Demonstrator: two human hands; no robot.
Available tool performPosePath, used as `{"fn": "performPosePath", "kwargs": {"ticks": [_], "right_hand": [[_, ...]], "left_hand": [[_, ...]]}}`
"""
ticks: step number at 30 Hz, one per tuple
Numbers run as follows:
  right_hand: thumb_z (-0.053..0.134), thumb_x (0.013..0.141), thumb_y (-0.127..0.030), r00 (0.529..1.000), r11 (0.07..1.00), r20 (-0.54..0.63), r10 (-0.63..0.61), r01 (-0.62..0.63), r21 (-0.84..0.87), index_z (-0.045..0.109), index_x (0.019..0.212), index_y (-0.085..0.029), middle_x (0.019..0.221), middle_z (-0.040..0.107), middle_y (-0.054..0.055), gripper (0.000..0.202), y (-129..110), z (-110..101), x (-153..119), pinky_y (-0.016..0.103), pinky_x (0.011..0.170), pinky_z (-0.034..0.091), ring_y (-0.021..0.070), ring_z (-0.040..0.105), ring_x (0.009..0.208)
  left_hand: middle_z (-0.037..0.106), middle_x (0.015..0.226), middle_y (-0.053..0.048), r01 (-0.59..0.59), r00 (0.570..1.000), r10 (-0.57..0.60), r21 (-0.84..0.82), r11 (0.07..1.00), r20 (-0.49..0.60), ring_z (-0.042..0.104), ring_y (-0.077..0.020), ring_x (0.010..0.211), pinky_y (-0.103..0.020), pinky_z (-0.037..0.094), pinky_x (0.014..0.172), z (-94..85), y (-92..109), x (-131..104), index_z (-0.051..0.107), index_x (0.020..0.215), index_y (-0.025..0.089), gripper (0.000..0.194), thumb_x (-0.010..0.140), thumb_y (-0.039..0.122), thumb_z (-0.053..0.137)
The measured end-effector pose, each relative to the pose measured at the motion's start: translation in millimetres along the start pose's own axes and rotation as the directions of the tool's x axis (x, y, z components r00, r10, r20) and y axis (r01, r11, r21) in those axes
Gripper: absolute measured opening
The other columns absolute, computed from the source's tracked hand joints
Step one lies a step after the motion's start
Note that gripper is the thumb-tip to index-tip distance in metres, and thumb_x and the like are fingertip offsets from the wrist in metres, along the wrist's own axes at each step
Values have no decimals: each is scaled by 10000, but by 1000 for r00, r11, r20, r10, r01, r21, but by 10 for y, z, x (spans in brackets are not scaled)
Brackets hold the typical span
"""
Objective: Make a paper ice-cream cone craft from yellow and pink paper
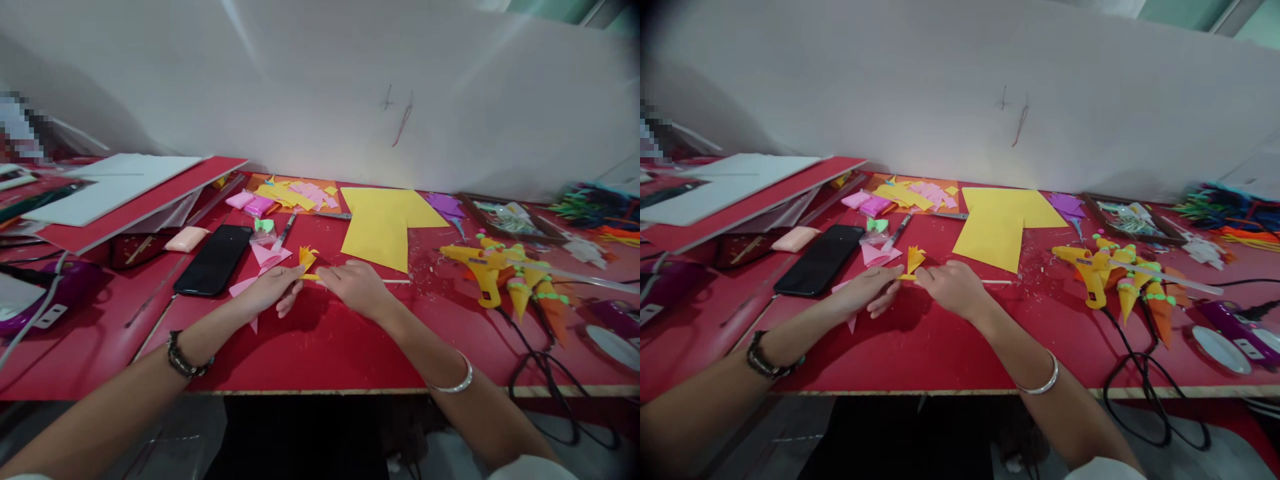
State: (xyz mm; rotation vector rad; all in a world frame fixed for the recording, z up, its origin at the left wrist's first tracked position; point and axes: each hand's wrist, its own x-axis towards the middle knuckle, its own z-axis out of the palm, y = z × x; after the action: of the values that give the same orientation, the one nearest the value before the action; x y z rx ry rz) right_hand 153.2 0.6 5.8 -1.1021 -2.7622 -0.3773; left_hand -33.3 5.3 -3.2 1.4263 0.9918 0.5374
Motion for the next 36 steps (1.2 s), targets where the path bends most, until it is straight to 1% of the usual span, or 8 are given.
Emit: {"fn": "performPosePath", "kwargs": {"ticks": [2,5,8,14,20,24,31,36], "right_hand": [[292,900,-255,997,988,36,69,-73,137,543,913,-161,721,643,42,268,4,10,5,248,543,268,131,552,616],[268,906,-338,993,899,81,87,-113,424,546,870,-172,783,639,26,326,18,12,4,220,554,281,113,557,658],[277,904,-344,995,821,75,61,-93,564,553,853,-171,788,629,16,330,27,6,-3,205,578,294,103,551,685],[286,892,-392,994,911,13,109,-105,400,584,868,-182,760,644,20,365,37,45,-16,211,556,285,106,550,642],[288,903,-272,998,997,-54,18,-13,80,580,860,-166,721,651,39,314,55,50,-29,249,538,255,122,551,608],[292,899,-235,999,1000,-43,7,-6,17,563,801,-162,653,629,36,297,49,30,-22,258,525,234,122,537,575],[295,888,-388,994,980,23,104,-107,171,573,850,-168,694,645,39,357,52,48,-4,239,525,242,119,546,571],[279,895,-348,987,950,15,159,-157,270,586,839,-178,715,635,31,355,127,49,-33,230,542,269,114,536,601]], "left_hand": [[382,325,66,-135,986,150,185,973,-69,376,-64,316,-174,312,401,-1,11,-13,432,600,161,411,865,428,265],[446,414,55,-287,929,361,473,833,-73,407,-56,390,-168,313,450,-28,16,-26,486,649,149,340,854,378,339],[431,404,55,-302,929,368,520,799,-25,405,-49,378,-160,305,436,-63,1,-26,475,600,146,366,851,378,345],[385,337,65,-123,988,141,220,968,-67,356,-38,290,-146,246,339,-16,1,-12,437,544,146,438,846,441,319],[316,266,71,-35,998,35,-2,999,-57,302,-41,245,-150,240,308,46,12,1,391,494,160,458,848,437,309],[287,258,78,11,1000,-13,-93,996,-24,287,-43,238,-153,238,300,43,3,8,379,487,164,452,834,450,339],[379,311,64,-87,987,107,167,982,-118,362,-46,299,-156,282,371,25,20,0,455,537,144,440,837,441,333],[392,353,70,-174,932,262,323,930,-252,370,-54,338,-166,295,410,-79,21,-2,495,627,147,373,845,412,348]]}}
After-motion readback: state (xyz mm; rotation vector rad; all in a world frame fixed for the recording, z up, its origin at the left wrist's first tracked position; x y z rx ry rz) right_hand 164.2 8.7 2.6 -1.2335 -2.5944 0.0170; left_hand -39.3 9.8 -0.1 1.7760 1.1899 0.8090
